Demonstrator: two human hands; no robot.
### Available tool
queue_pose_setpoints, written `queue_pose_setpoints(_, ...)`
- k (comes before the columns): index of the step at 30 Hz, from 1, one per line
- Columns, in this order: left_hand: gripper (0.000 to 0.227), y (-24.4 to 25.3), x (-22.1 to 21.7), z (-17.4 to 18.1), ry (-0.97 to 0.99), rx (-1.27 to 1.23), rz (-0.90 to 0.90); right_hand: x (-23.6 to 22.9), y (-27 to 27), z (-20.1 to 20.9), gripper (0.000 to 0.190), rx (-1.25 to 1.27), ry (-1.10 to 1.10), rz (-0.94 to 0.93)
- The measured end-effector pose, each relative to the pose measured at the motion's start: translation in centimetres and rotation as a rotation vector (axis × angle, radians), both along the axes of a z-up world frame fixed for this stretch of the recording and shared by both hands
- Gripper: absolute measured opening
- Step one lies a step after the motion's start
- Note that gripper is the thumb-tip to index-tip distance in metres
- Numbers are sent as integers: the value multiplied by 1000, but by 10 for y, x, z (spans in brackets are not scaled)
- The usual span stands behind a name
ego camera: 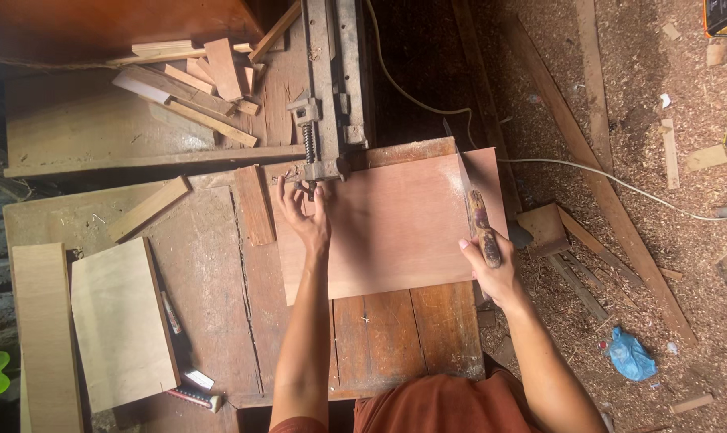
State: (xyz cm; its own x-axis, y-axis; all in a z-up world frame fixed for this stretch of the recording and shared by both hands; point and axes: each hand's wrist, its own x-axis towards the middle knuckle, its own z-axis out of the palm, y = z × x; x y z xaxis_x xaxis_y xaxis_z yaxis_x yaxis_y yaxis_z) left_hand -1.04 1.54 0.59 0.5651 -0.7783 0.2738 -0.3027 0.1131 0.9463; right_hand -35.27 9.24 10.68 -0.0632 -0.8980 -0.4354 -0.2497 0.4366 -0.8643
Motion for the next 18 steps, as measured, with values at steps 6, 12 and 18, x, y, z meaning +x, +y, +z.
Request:
queue_pose_setpoints(6, 38, -13, 0, 11, -40, -41, 3, 0, 1, 1, 21, 23, 19, 5)
queue_pose_setpoints(12, 35, -39, 12, -13, 264, 132, -44, -2, 1, 1, 22, 0, 10, 14)
queue_pose_setpoints(18, 60, -41, 12, -28, 106, 151, -60, 2, 0, 9, 23, -10, 9, 1)
